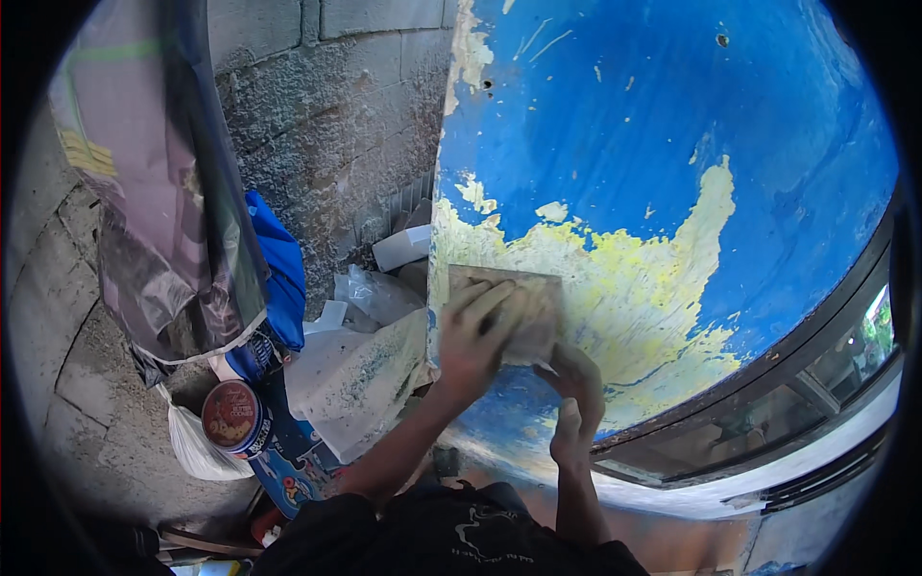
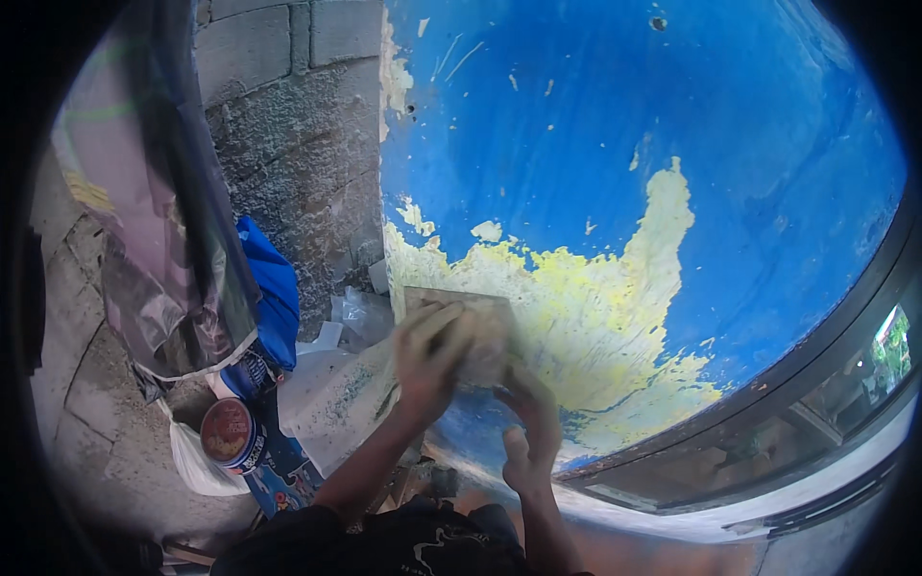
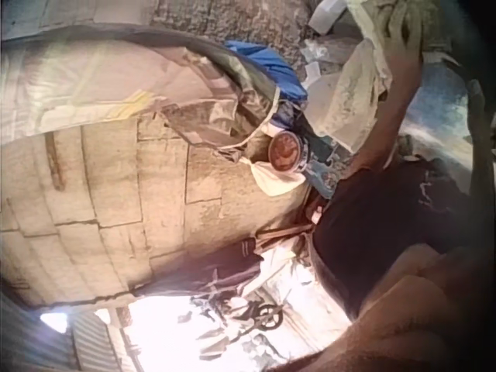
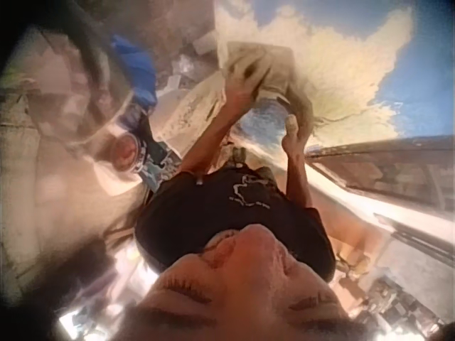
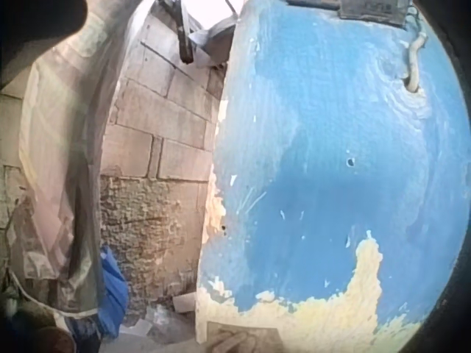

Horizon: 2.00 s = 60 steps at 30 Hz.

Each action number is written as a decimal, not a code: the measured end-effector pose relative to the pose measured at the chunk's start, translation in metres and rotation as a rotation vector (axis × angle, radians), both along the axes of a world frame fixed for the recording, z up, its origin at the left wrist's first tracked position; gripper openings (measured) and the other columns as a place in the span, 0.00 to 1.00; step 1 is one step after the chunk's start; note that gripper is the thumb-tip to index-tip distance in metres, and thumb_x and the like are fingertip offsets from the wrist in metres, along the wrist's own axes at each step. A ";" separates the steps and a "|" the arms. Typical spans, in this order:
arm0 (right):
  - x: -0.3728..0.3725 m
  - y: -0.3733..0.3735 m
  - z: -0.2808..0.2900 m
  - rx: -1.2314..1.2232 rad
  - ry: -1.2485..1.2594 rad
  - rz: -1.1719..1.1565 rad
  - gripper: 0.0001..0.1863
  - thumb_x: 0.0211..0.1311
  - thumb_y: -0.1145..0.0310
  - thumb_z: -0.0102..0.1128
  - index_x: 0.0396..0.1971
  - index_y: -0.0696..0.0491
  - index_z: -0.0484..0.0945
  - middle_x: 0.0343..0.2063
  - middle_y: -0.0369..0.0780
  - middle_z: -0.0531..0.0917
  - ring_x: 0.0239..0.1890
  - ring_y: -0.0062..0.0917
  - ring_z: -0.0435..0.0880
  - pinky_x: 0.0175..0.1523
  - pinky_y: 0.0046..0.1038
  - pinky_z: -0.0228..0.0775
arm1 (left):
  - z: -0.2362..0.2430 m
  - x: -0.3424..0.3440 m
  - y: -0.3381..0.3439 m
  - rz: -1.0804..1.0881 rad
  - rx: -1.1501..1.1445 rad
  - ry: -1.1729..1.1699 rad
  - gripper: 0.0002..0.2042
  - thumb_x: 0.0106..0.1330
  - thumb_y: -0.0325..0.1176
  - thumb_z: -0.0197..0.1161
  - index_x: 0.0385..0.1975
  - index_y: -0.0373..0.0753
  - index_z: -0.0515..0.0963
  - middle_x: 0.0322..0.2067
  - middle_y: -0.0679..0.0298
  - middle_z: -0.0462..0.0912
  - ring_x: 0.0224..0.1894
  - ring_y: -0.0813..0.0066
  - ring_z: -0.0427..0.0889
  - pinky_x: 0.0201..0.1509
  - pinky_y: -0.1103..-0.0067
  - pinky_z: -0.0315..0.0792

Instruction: The person sands the surface of a blue car part using a sanding block. They use both hands to move the block back and forth across the paint, removing layers and creating dust.

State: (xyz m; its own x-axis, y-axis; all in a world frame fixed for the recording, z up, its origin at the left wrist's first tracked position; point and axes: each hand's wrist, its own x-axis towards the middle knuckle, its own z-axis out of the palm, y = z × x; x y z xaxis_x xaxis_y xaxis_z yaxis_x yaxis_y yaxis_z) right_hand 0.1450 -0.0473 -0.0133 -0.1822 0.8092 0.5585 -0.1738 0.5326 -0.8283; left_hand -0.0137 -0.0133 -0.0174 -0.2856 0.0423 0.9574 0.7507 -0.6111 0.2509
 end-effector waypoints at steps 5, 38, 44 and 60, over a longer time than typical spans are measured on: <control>-0.038 0.006 -0.001 -0.015 -0.068 -0.067 0.31 0.63 0.58 0.56 0.57 0.65 0.64 0.51 0.48 0.74 0.54 0.29 0.74 0.58 0.29 0.64 | 0.011 0.001 -0.014 -0.100 -0.338 0.178 0.26 0.44 0.23 0.65 0.49 0.40 0.78 0.52 0.60 0.75 0.53 0.58 0.71 0.58 0.66 0.64; -0.015 0.028 0.085 0.070 0.037 -0.379 0.09 0.63 0.72 0.58 0.34 0.65 0.78 0.28 0.35 0.81 0.31 0.13 0.73 0.36 0.20 0.67 | 0.062 0.049 -0.002 -0.342 -0.231 0.179 0.29 0.41 0.15 0.61 0.51 0.28 0.74 0.57 0.50 0.71 0.61 0.48 0.68 0.62 0.61 0.65; -0.012 0.035 0.093 0.009 -0.013 -0.358 0.10 0.63 0.71 0.58 0.34 0.64 0.78 0.30 0.35 0.81 0.32 0.13 0.73 0.37 0.19 0.68 | 0.067 0.050 0.008 -0.218 -0.178 0.152 0.27 0.43 0.15 0.62 0.50 0.28 0.75 0.57 0.49 0.72 0.60 0.47 0.69 0.61 0.61 0.66; -0.021 0.026 0.096 0.028 -0.055 -0.366 0.09 0.63 0.73 0.56 0.33 0.65 0.78 0.28 0.36 0.81 0.31 0.14 0.75 0.36 0.19 0.67 | 0.072 0.036 0.003 -0.248 -0.203 0.191 0.27 0.41 0.19 0.64 0.48 0.28 0.76 0.56 0.50 0.73 0.58 0.51 0.71 0.61 0.62 0.66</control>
State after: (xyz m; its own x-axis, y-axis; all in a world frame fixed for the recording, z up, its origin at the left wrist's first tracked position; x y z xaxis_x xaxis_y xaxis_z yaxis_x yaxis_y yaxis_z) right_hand 0.1236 -0.0213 0.0823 0.0855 0.8109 0.5790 0.0770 0.5740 -0.8152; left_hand 0.0226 -0.0103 0.0546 -0.0599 0.2827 0.9573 0.6312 -0.7322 0.2557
